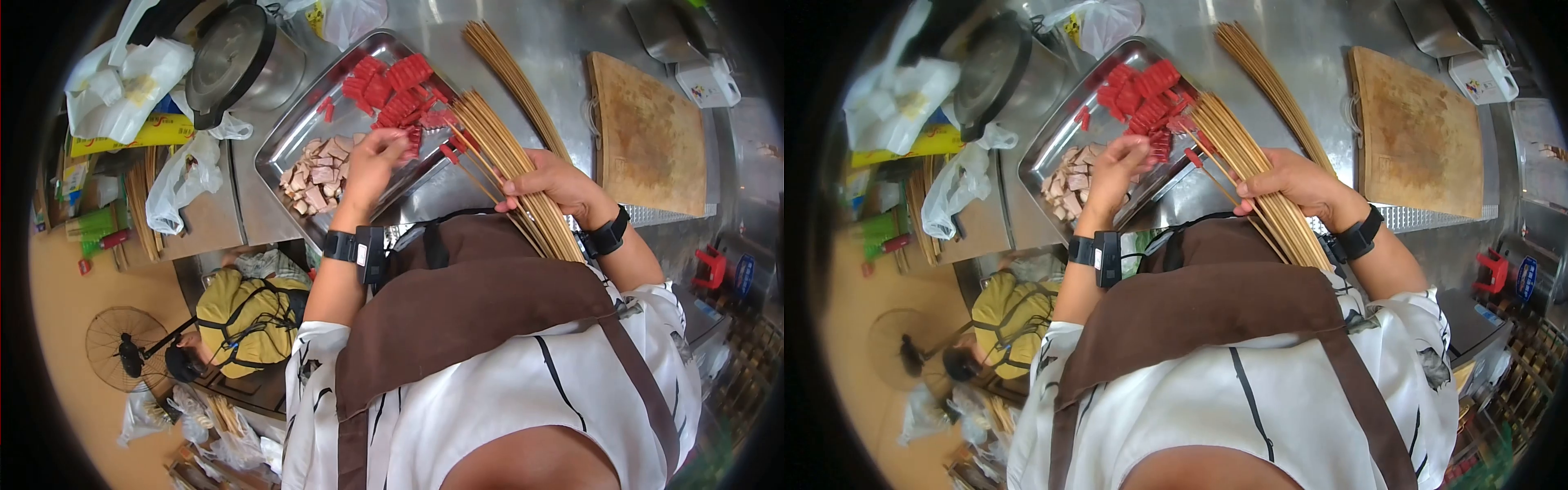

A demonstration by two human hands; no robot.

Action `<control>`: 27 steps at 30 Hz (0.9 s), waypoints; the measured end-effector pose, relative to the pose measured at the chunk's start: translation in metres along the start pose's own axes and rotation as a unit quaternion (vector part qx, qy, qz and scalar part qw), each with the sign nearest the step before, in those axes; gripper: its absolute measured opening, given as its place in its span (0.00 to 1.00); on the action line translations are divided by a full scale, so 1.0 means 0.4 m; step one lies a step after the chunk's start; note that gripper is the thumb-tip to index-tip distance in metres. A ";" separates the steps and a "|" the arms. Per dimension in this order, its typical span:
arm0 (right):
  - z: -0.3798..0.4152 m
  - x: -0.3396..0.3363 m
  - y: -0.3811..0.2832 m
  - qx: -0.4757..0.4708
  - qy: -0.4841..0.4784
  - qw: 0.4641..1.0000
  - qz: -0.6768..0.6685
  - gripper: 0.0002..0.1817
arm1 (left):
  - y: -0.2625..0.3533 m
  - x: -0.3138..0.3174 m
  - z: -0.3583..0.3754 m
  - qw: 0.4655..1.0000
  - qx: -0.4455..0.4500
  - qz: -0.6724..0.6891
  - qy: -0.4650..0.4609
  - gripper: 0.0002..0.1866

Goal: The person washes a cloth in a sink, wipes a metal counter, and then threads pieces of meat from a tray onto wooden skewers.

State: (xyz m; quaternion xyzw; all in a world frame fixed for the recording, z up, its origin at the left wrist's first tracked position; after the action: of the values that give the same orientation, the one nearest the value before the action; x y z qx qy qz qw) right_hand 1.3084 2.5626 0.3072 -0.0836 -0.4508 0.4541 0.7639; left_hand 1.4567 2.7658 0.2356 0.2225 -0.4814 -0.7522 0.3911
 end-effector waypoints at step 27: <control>0.001 -0.014 -0.004 -0.009 0.008 1.000 -0.007 0.13 | 0.029 0.010 -0.078 0.873 0.202 -0.415 0.160 0.11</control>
State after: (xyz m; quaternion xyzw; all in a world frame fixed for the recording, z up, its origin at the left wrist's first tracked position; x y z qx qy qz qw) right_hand 1.3079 2.5574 0.3049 -0.0911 -0.4498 0.4439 0.7696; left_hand 1.4807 2.7428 0.2324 0.5934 -0.4166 -0.6859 0.0616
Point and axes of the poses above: each hand's wrist, its own z-axis away from the middle knuckle, its own x-axis out of the palm, y = z × x, the point moved 5 cm from there along -z, towards the middle knuckle, and after that the axes turned 8 degrees about -z, right-handed, at the moved point
